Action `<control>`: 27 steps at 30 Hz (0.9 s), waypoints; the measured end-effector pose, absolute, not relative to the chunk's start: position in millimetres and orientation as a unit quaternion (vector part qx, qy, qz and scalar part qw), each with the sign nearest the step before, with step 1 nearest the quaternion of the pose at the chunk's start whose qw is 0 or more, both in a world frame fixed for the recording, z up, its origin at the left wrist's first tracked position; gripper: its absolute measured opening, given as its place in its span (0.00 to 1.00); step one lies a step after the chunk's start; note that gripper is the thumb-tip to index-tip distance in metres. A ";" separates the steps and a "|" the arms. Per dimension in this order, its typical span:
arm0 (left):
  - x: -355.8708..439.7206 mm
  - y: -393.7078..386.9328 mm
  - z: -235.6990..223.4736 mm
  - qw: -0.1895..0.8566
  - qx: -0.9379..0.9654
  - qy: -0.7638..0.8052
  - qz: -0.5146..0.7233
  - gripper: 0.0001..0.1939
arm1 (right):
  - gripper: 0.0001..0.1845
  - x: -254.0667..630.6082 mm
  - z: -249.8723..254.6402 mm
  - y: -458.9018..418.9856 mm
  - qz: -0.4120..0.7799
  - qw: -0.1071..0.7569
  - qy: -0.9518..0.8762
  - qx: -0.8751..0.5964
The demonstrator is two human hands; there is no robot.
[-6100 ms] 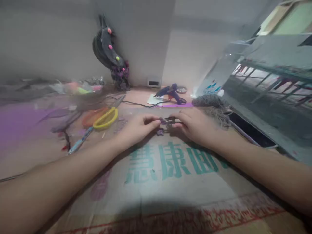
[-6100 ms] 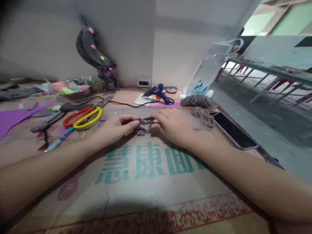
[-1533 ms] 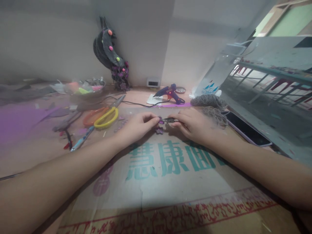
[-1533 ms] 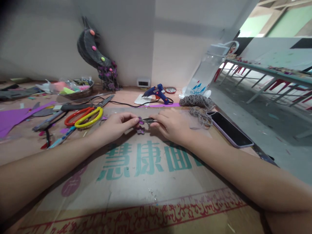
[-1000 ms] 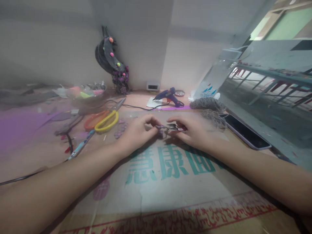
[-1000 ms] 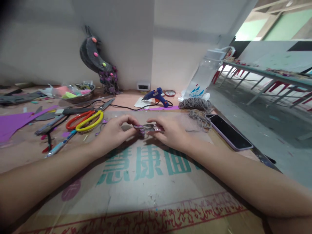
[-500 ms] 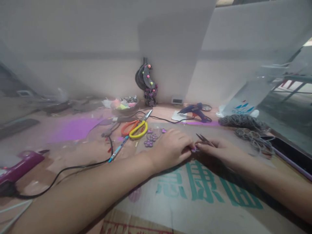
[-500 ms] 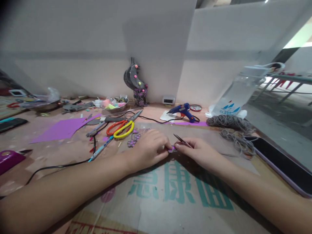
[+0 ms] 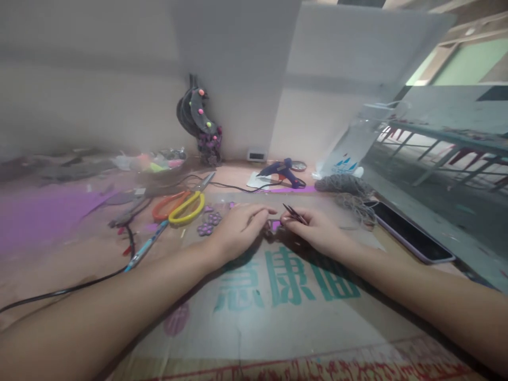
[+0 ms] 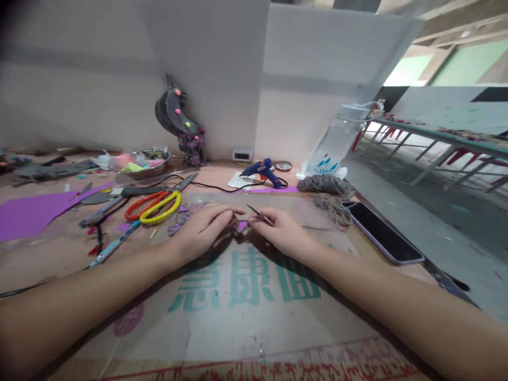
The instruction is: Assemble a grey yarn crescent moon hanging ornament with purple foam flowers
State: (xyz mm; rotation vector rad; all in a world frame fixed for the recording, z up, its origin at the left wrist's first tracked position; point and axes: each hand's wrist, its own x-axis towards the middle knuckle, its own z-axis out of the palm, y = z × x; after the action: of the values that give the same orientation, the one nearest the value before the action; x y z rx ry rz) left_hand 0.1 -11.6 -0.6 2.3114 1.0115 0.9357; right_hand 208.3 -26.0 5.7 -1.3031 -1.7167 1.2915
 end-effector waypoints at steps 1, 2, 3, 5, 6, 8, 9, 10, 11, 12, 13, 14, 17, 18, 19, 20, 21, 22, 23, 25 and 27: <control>0.3 -11.2 0.0 0.234 0.836 0.371 0.329 0.18 | 0.20 207.5 6.4 -26.9 0.490 0.309 -0.647 -0.496; 0.6 -11.1 0.4 0.244 0.836 0.374 0.317 0.18 | 0.20 206.8 7.3 -27.8 0.496 0.308 -0.641 -0.498; 1.1 -11.1 0.6 0.256 0.835 0.376 0.309 0.18 | 0.20 206.2 8.1 -28.5 0.502 0.308 -0.635 -0.499; 2.1 -11.3 0.9 0.288 0.824 0.382 0.305 0.16 | 0.20 205.5 8.7 -29.0 0.506 0.312 -0.630 -0.499; 2.5 -11.4 1.1 0.303 0.813 0.389 0.309 0.15 | 0.21 205.5 8.4 -28.6 0.503 0.314 -0.631 -0.499; 2.8 -11.3 1.8 0.327 0.792 0.405 0.320 0.15 | 0.22 206.4 6.7 -26.9 0.494 0.320 -0.638 -0.496; 2.7 -11.2 2.4 0.337 0.781 0.413 0.325 0.15 | 0.23 207.2 5.6 -25.9 0.491 0.320 -0.644 -0.491; 2.6 -11.2 2.9 0.347 0.771 0.420 0.330 0.15 | 0.23 208.1 4.5 -24.8 0.487 0.320 -0.651 -0.486; 2.4 -11.2 3.5 0.358 0.760 0.425 0.336 0.15 | 0.24 209.1 3.7 -24.0 0.478 0.321 -0.660 -0.482; 2.3 -11.2 4.0 0.371 0.750 0.427 0.342 0.15 | 0.24 210.2 3.2 -23.3 0.464 0.324 -0.670 -0.480; 2.2 -11.3 4.4 0.384 0.741 0.428 0.346 0.15 | 0.24 211.4 3.2 -23.0 0.441 0.329 -0.683 -0.480; 2.2 -11.2 4.7 0.395 0.733 0.429 0.350 0.15 | 0.24 212.8 3.5 -22.9 0.406 0.337 -0.701 -0.480; 2.0 -9.9 4.5 0.412 0.723 0.424 0.357 0.15 | 0.23 217.0 5.9 -23.0 0.256 0.377 -0.766 -0.454; 1.8 -9.1 4.0 0.409 0.724 0.424 0.358 0.15 | 0.22 218.2 7.1 -23.0 0.205 0.383 -0.786 -0.439; 1.4 -8.1 3.4 0.404 0.727 0.425 0.357 0.15 | 0.21 219.2 8.3 -23.1 0.160 0.382 -0.804 -0.426; 1.0 -7.1 2.8 0.397 0.730 0.427 0.357 0.15 | 0.20 220.0 9.6 -23.1 0.121 0.373 -0.820 -0.417; 0.6 -6.1 2.1 0.391 0.731 0.430 0.357 0.16 | 0.19 220.5 11.0 -23.2 0.087 0.355 -0.835 -0.412; 0.3 -5.4 1.6 0.387 0.732 0.433 0.357 0.16 | 0.18 220.9 12.3 -23.3 0.054 0.332 -0.848 -0.410; 0.1 -5.0 1.3 0.385 0.732 0.434 0.356 0.16 | 0.17 221.1 13.4 -23.4 0.021 0.305 -0.859 -0.410; 0.0 -5.0 1.3 0.383 0.730 0.438 0.358 0.15 | 0.16 221.5 14.3 -23.4 -0.038 0.255 -0.876 -0.406; 0.4 -6.0 1.9 0.383 0.725 0.445 0.360 0.15 | 0.17 222.2 13.1 -22.8 -0.083 0.225 -0.885 -0.398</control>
State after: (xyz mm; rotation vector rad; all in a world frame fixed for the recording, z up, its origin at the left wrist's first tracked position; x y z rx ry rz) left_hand 0.4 -6.0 1.9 1.8495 1.1349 0.9172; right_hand 222.2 -22.8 13.1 -1.0977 -2.4422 -0.2278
